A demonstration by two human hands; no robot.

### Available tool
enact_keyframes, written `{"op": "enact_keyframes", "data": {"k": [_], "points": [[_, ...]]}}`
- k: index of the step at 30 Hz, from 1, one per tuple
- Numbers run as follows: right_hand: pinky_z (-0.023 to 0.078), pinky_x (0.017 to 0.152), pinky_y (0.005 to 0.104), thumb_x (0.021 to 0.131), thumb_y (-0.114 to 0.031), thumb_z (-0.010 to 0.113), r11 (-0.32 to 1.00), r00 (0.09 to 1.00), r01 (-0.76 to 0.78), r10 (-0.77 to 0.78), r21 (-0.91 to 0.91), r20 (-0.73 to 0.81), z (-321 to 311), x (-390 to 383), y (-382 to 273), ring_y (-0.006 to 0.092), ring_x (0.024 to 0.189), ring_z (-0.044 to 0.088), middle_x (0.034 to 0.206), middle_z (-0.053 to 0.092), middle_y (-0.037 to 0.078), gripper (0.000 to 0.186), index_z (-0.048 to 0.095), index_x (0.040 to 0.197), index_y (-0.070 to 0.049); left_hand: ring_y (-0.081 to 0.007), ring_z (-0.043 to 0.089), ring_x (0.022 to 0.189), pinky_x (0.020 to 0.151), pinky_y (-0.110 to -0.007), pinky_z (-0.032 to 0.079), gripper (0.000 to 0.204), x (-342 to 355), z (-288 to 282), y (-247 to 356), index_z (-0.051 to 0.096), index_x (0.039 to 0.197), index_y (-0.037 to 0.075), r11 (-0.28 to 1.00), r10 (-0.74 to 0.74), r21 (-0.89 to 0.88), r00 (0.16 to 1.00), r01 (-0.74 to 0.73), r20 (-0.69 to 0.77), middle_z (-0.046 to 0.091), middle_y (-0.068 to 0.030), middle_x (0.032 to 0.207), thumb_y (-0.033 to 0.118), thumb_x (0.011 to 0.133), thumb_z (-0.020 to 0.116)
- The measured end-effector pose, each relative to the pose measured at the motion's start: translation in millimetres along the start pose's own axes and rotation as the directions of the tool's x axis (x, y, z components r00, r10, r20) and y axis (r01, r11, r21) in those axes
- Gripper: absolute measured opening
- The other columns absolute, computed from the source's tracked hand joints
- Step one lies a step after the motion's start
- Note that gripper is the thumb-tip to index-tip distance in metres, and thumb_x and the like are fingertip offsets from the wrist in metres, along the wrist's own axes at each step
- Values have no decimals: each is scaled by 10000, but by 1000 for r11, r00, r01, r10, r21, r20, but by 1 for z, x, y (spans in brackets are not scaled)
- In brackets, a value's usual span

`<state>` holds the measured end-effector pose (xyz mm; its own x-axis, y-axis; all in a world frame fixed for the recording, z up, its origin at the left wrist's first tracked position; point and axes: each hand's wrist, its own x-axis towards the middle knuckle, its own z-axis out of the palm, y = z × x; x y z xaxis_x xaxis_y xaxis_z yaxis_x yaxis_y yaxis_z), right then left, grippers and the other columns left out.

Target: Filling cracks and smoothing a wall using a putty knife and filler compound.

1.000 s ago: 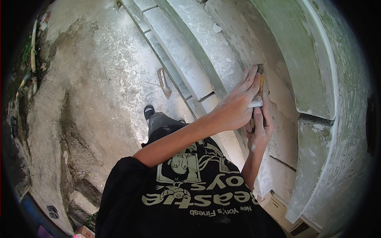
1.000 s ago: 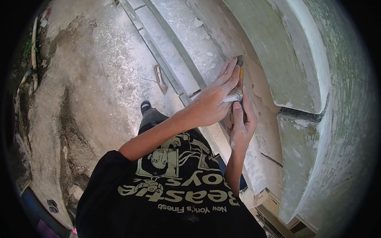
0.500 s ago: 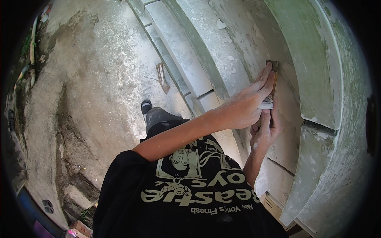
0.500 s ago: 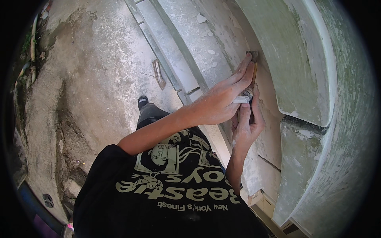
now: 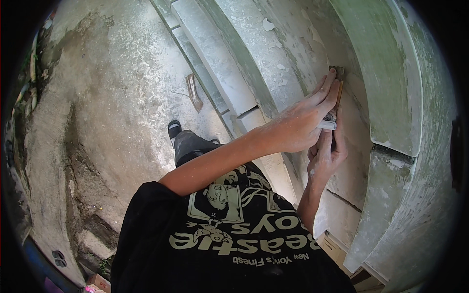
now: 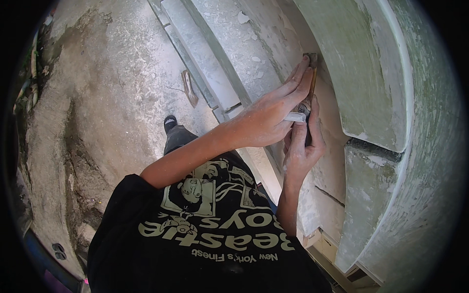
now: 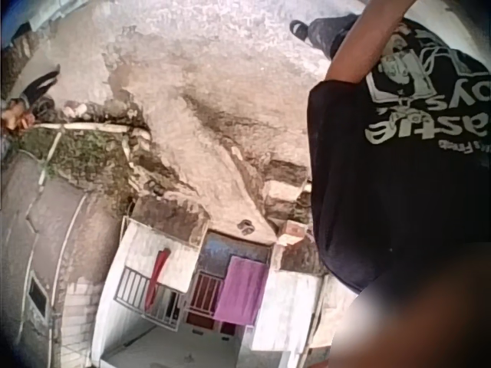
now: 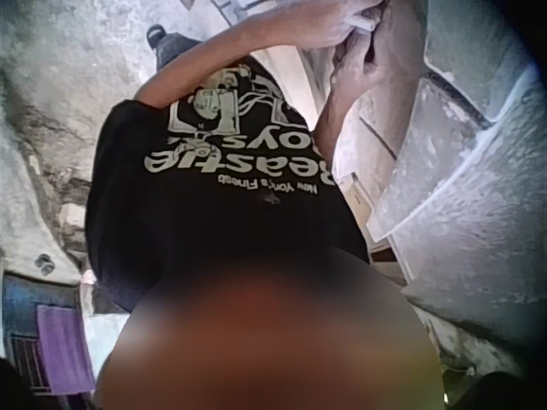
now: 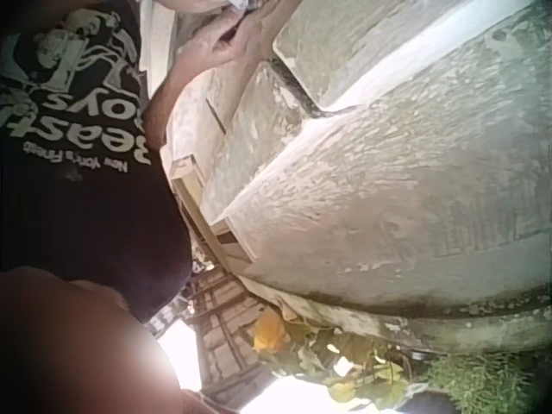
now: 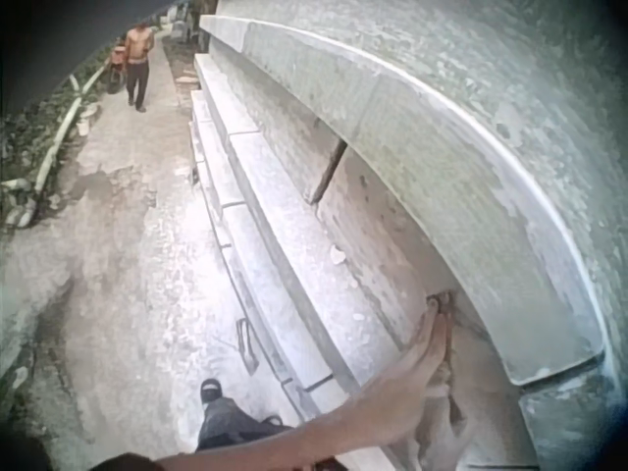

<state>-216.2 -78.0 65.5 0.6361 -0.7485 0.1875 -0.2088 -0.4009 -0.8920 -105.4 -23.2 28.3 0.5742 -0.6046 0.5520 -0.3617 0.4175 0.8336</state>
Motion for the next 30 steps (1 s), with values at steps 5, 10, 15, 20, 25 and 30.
{"op": "enact_keyframes", "data": {"k": [5, 10, 15, 20, 25, 30], "points": [[284, 462, 194, 1003, -8, 518, 998, 999, -41, 41, -54, -10, 5, 3, -6, 2, 560, 394, 782, 563, -39, 454, 511, 1457, 7, -514, 271, 1437, 1150, -460, 365, 727, 6, -2, -1, 239, 1506, -97, 1000, 26, -10, 998, -26, -59, 152, -350, 1596, -4, 873, 584], [267, 448, 192, 1020, -32, 518, 988, 991, -98, 85, 123, 107, 6, -5, -5, 5, 534, 364, 745, 532, -51, 444, 506, 1463, -2, -505, 214, 1469, 1198, -452, 298, 762, -9, -14, -5, 201, 1523, -107, 997, 9, 81, 999, -12, 34, 127, -358, 1600, -34, 855, 561], [248, 404, 197, 1034, -84, 530, 934, 969, -239, 210, 266, 132, -6, -10, 9, 21, 497, 381, 784, 544, -13, 470, 460, 1492, -10, -485, 161, 1497, 1221, -453, 251, 750, -19, -6, -10, 173, 1531, -118, 998, -48, 53, 995, 44, 87, 114, -358, 1608, -12, 890, 549], [229, 395, 196, 1039, -105, 521, 937, 968, -236, 202, 257, 150, 10, 5, -4, 15, 481, 352, 806, 577, -17, 476, 451, 1504, -31, -494, 173, 1488, 1211, -462, 277, 755, -8, -9, -12, 167, 1534, -109, 996, -12, 85, 999, 8, 52, 125, -362, 1601, 0, 896, 556], [218, 386, 194, 1042, -123, 514, 953, 980, -182, 154, 244, 128, 11, -5, 3, 2, 472, 319, 819, 595, -39, 475, 458, 1510, -65, -501, 189, 1479, 1198, -467, 301, 741, -10, -12, -13, 189, 1526, -102, 992, -44, 117, 997, 37, 62, 129, -365, 1598, -5, 888, 553], [211, 383, 195, 1041, -118, 511, 953, 978, -201, 180, 226, 110, 24, 4, -8, 2, 468, 311, 766, 563, -51, 480, 450, 1512, -51, -516, 205, 1469, 1195, -475, 303, 732, 2, -30, -12, 215, 1508, -119, 992, -46, 121, 998, 40, 47, 144, -373, 1591, -7, 875, 566]]}}
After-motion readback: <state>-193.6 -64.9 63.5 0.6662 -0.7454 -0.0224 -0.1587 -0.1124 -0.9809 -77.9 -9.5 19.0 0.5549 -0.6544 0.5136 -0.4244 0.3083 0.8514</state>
